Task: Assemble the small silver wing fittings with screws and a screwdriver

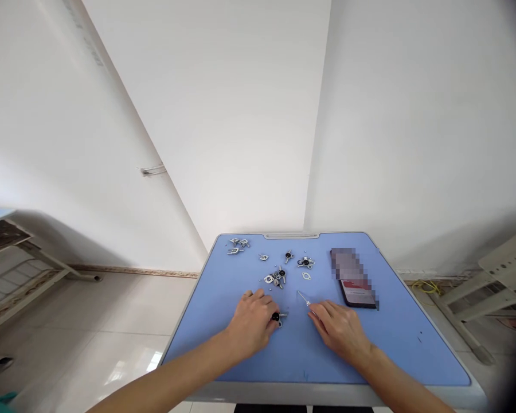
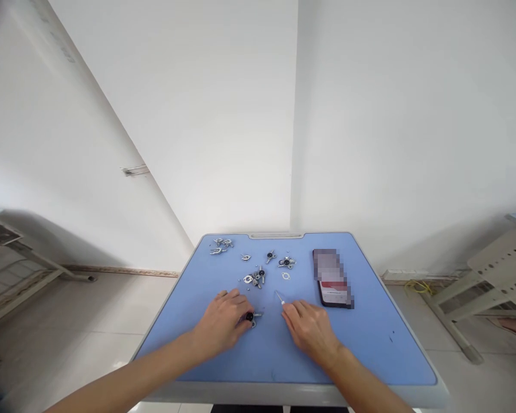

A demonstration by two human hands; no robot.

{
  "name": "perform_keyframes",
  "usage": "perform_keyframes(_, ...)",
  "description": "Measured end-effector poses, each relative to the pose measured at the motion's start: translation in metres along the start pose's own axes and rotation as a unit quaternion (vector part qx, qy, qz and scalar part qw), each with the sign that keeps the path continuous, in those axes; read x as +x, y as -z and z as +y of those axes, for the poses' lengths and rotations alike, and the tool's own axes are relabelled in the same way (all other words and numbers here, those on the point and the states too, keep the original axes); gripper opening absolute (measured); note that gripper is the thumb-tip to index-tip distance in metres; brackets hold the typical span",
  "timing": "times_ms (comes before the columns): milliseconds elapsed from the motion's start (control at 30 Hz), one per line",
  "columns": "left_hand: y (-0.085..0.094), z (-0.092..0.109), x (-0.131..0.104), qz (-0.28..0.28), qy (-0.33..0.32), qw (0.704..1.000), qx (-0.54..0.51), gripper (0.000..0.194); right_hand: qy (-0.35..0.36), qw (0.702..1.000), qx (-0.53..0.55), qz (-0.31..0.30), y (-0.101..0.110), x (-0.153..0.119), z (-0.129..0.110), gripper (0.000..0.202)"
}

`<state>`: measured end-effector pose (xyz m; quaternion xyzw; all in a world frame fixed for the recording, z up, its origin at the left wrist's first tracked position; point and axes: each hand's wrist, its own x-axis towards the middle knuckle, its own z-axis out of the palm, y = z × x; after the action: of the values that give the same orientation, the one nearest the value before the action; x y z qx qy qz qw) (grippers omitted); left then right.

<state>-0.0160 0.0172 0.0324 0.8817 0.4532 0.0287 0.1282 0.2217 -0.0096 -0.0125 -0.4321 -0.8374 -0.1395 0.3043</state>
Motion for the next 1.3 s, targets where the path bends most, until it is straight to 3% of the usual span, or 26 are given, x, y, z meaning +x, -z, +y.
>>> perform_keyframes(133, 0.021, -0.041, 0.014, 0.051, -0.03, 0.997, -0.042, 0.028, -0.054, 0.994, -0.001, -0.093, 0.0, -0.005, 0.002, 0.019)
perform_keyframes(233, 0.036, -0.079, 0.043, 0.132, 0.016, 0.991, 0.003, 0.032, -0.086, 0.988, 0.015, -0.128, 0.004, -0.004, 0.004, 0.022)
perform_keyframes(400, 0.037, -0.116, 0.092, 0.107, -0.024, 0.994, 0.005, 0.029, -0.124, 0.979, 0.064, -0.15, 0.008, -0.002, 0.005, 0.022)
perform_keyframes(567, 0.023, -0.126, 0.1, 0.098, -0.023, 0.995, 0.009, 0.025, -0.144, 0.974, 0.089, -0.152, 0.008, -0.002, 0.007, 0.024)
perform_keyframes(733, 0.015, -0.121, 0.094, 0.124, 0.028, 0.992, -0.006, 0.026, -0.162, 0.973, 0.087, -0.138, 0.006, -0.002, 0.008, 0.028)
perform_keyframes(900, 0.016, -0.103, 0.077, 0.157, 0.072, 0.984, -0.03, 0.022, -0.174, 0.976, 0.073, -0.112, 0.004, -0.003, 0.012, 0.027)
perform_keyframes(1167, 0.018, -0.058, 0.008, 0.232, 0.169, 0.956, -0.061, 0.019, -0.163, 0.981, 0.086, -0.062, 0.001, -0.007, 0.017, 0.026)
perform_keyframes(1300, 0.012, -0.022, -0.02, 0.268, 0.2, 0.939, -0.082, 0.019, -0.192, 0.958, 0.211, -0.039, 0.01, 0.0, -0.008, 0.025)
